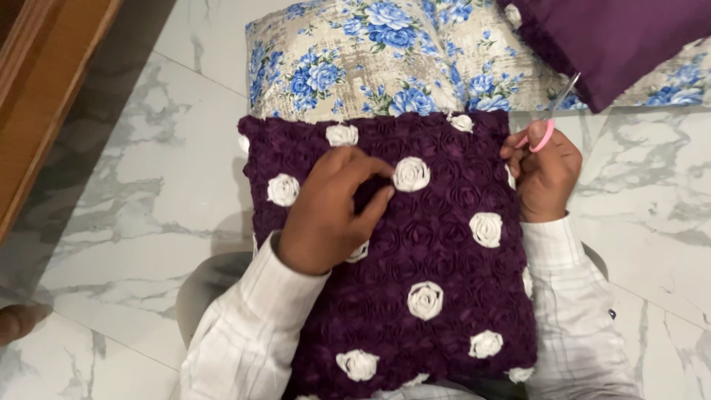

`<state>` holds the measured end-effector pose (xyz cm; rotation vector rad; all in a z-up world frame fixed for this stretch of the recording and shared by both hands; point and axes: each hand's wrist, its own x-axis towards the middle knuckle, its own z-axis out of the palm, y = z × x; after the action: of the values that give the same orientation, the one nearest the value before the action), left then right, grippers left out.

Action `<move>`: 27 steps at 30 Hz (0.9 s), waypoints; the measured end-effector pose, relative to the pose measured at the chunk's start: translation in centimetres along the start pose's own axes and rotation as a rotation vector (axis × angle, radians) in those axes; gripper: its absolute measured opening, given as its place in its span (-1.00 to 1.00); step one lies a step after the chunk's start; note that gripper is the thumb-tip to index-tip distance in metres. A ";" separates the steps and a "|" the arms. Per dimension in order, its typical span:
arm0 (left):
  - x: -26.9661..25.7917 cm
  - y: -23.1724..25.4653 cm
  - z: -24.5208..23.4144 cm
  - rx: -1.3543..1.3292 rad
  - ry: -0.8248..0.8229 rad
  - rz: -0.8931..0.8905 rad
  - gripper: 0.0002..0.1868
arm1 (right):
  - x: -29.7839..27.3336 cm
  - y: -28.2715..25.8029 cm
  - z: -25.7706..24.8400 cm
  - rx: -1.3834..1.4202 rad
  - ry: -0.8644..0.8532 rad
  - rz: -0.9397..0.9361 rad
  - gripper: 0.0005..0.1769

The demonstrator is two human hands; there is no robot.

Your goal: The person uses scissors to trim the edges and fabric of a purple floral-textured pillow, turning the pillow over to work on different sides while sitting on the floor.

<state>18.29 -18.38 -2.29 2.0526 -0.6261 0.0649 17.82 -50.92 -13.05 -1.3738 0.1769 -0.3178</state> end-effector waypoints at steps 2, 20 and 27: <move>-0.4 -0.4 0.1 -0.111 0.010 -0.106 -0.74 | 0.0 -0.1 0.0 -0.010 0.000 0.023 -0.62; -1.0 -1.0 0.0 0.022 -0.024 -0.018 -0.34 | -0.6 -1.0 0.0 -0.052 0.020 0.033 -0.56; -0.9 -0.7 -0.2 0.024 -0.074 -0.039 -0.43 | -0.7 -1.0 -0.1 -0.064 0.006 0.044 -0.52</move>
<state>17.84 -17.53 -3.00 2.0973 -0.6335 -0.0263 16.96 -50.97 -12.15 -1.4299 0.2235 -0.2812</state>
